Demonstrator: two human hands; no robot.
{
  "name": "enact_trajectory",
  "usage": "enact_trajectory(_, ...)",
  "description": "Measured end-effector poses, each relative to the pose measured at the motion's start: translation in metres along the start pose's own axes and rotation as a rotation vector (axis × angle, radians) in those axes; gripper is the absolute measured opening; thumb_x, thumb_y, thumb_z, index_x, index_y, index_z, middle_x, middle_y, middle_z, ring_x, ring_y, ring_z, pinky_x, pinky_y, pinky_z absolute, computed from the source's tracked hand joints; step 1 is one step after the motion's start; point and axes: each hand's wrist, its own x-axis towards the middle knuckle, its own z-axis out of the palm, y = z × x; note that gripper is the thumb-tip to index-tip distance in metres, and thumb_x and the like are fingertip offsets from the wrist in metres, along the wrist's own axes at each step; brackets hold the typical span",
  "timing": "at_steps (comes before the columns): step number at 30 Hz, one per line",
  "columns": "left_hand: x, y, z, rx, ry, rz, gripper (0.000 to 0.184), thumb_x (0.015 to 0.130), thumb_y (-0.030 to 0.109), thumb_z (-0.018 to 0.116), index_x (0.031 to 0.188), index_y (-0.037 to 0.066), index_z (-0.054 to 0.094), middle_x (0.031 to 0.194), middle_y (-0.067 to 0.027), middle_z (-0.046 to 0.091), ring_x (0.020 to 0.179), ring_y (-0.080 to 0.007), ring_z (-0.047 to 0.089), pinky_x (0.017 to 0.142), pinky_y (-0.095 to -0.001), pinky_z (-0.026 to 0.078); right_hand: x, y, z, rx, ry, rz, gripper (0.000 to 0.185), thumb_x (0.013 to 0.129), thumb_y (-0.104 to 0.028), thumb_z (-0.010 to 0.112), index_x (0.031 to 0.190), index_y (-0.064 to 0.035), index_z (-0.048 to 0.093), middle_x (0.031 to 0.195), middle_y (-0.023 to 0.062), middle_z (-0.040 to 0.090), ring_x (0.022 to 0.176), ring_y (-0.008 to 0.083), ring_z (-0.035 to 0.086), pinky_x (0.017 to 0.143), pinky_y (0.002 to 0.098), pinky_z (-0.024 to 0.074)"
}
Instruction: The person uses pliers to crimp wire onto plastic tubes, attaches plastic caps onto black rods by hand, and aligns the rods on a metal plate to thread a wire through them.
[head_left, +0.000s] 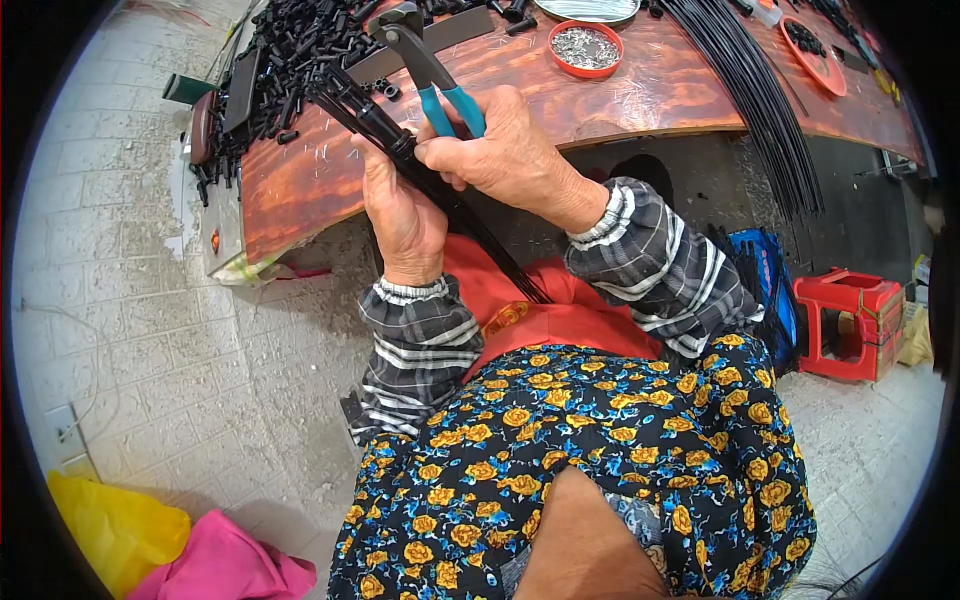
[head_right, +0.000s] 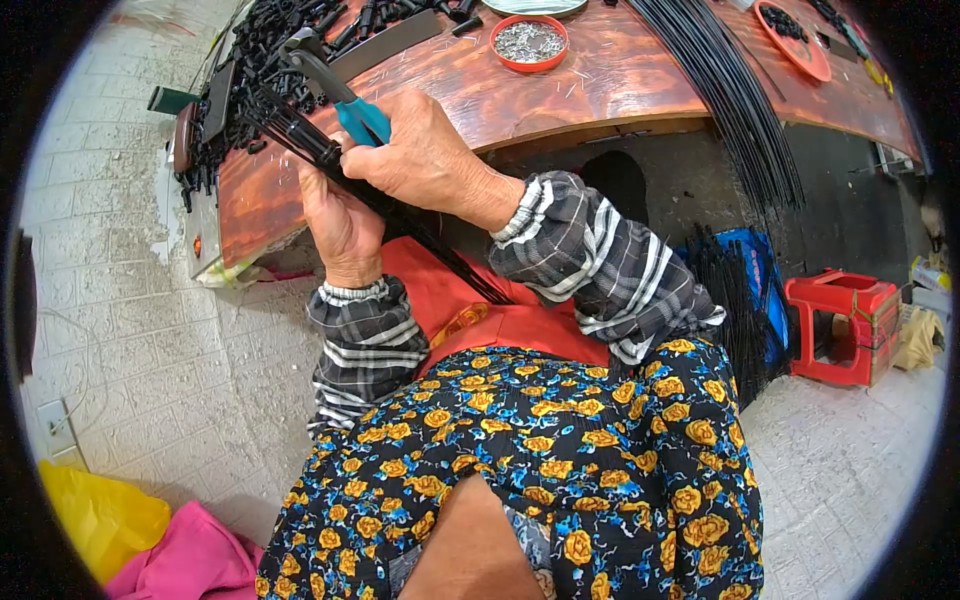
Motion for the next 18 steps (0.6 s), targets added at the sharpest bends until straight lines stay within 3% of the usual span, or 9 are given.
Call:
enact_trajectory(3,0.002,-0.001,-0.006,0.0,-0.089,0.009,0.051,0.097,0.053,0.038,0.101,0.005,0.056,0.085,-0.0052,0.06,0.07,-0.0169,0.057,0.059,-0.0308,0.048,-0.001,0.0,0.002,0.017,0.008,-0.008,0.011,0.078,-0.01,0.063,0.078,0.0009,0.063,0.056,0.0013,0.054,0.05,0.0071,0.052,0.045,0.0234,0.0402)
enact_trajectory(8,0.005,-0.003,-0.013,-0.098,-0.132,0.034,0.044,0.098,0.046,0.04,0.102,0.005,0.056,0.094,-0.0033,0.059,0.089,-0.0158,0.057,0.08,-0.0309,0.047,-0.002,-0.007,0.004,-0.011,0.034,-0.022,0.012,0.077,-0.011,0.063,0.077,0.0009,0.063,0.058,0.0012,0.056,0.052,0.0067,0.052,0.046,0.0237,0.0407)
enact_trajectory(11,0.004,-0.002,-0.015,-0.058,-0.172,0.053,0.044,0.099,0.046,0.04,0.102,0.005,0.056,0.094,-0.0032,0.059,0.092,-0.0157,0.056,0.085,-0.0321,0.046,-0.003,-0.006,0.004,-0.017,0.037,-0.027,0.012,0.077,-0.011,0.063,0.077,0.0009,0.064,0.059,0.0012,0.056,0.053,0.0067,0.052,0.047,0.0235,0.0411)
enact_trajectory(15,0.006,-0.002,-0.012,-0.087,-0.016,0.045,0.046,0.098,0.049,0.038,0.1,0.006,0.056,0.087,-0.0036,0.058,0.081,-0.0168,0.057,0.074,-0.0323,0.047,-0.005,-0.008,0.0,0.005,-0.008,-0.044,0.013,0.08,-0.011,0.063,0.077,0.0016,0.064,0.059,0.002,0.057,0.053,0.0073,0.054,0.048,0.0244,0.0419)
enact_trajectory(17,0.002,0.002,-0.015,-0.072,-0.233,-0.064,0.051,0.097,0.054,0.036,0.101,0.007,0.055,0.078,-0.0047,0.056,0.066,-0.0169,0.053,0.061,-0.0311,0.043,-0.009,-0.012,-0.007,0.043,-0.055,-0.031,0.012,0.081,-0.01,0.063,0.079,0.0015,0.063,0.062,0.0039,0.059,0.056,0.0121,0.057,0.051,0.0266,0.0439)
enact_trajectory(18,0.002,0.003,-0.015,-0.073,-0.23,-0.059,0.051,0.097,0.054,0.036,0.101,0.007,0.055,0.078,-0.0047,0.056,0.066,-0.0169,0.053,0.061,-0.0311,0.043,-0.011,-0.014,-0.012,0.081,-0.106,-0.014,0.011,0.082,-0.009,0.063,0.08,0.0014,0.063,0.064,0.0059,0.061,0.058,0.0168,0.06,0.054,0.0288,0.046)
